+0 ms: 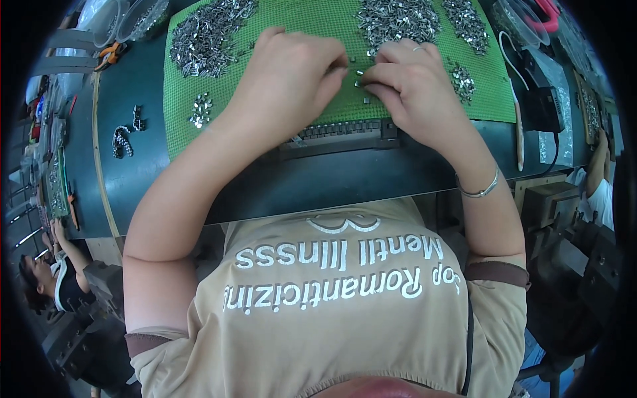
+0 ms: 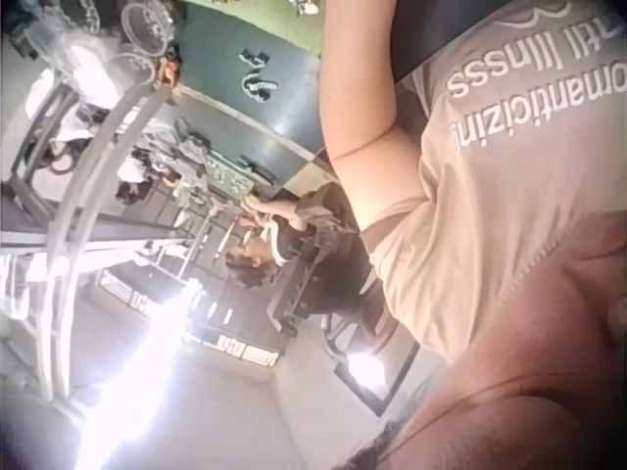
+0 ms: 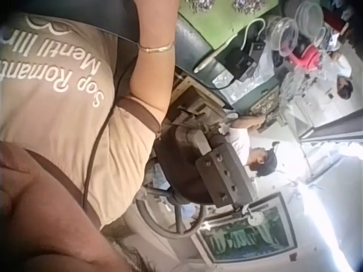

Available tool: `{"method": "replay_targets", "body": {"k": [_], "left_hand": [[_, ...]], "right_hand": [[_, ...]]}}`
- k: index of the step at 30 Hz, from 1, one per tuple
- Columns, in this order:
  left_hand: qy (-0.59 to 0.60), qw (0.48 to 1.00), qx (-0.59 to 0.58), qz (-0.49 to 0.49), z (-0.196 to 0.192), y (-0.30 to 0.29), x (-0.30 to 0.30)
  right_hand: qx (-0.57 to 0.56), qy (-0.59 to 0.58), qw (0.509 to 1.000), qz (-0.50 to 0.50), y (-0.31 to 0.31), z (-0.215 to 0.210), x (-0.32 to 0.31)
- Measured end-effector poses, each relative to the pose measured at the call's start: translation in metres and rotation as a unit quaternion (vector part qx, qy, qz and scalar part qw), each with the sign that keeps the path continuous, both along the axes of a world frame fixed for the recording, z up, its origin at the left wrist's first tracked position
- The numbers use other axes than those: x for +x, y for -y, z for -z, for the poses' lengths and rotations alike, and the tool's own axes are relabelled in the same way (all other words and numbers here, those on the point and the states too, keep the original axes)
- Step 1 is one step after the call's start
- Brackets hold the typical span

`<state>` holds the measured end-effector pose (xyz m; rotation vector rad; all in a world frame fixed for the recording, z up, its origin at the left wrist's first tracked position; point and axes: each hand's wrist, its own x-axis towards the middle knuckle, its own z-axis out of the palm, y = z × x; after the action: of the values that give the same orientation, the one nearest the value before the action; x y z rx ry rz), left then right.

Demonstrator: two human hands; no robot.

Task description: The person assembles small metal components onto a metal plate by hand, then secures them using a manual press.

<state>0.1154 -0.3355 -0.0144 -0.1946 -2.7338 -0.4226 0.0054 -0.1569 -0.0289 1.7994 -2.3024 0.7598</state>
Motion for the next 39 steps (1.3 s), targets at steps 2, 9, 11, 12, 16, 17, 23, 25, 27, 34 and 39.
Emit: {"method": "replay_targets", "body": {"k": [2,9,11,12,16,17,23,25,27,34,39], "left_hand": [[0.058,0.987,0.148,0.000,-0.007,-0.002,0.022],[0.066,0.983,0.167,-0.030,0.006,-0.020,0.056],[0.059,0.988,0.140,-0.024,0.005,-0.021,0.055],[0.070,0.988,0.137,-0.017,0.002,-0.021,0.055],[0.052,0.996,0.078,-0.002,-0.004,-0.006,0.031],[-0.002,0.999,0.047,0.014,0.003,0.002,0.016],[0.119,0.992,-0.035,-0.001,-0.021,-0.011,-0.034],[0.121,0.992,-0.042,-0.012,-0.018,-0.010,-0.037],[0.123,0.991,-0.050,-0.022,-0.011,-0.005,-0.040],[0.067,0.990,0.100,0.074,-0.008,0.010,0.019],[0.072,0.989,0.128,0.023,0.003,-0.004,0.052]], "right_hand": [[0.008,-0.008,1.000,-0.006,0.005,0.000,0.001],[0.032,-0.028,0.999,-0.004,0.017,0.007,0.001],[0.002,-0.017,1.000,-0.004,0.014,0.008,0.002],[-0.028,-0.006,1.000,-0.006,0.013,0.009,0.003],[-0.076,0.109,0.991,0.004,-0.008,0.001,0.017],[-0.095,0.126,0.987,0.003,-0.012,0.003,0.025],[-0.148,0.173,0.974,0.013,-0.016,0.010,0.044],[-0.162,0.190,0.968,0.006,-0.011,0.010,0.049],[-0.147,0.209,0.967,-0.005,-0.008,0.009,0.052],[-0.130,0.186,0.974,0.007,-0.003,0.012,0.053],[-0.126,0.188,0.974,0.004,-0.004,0.016,0.053]]}}
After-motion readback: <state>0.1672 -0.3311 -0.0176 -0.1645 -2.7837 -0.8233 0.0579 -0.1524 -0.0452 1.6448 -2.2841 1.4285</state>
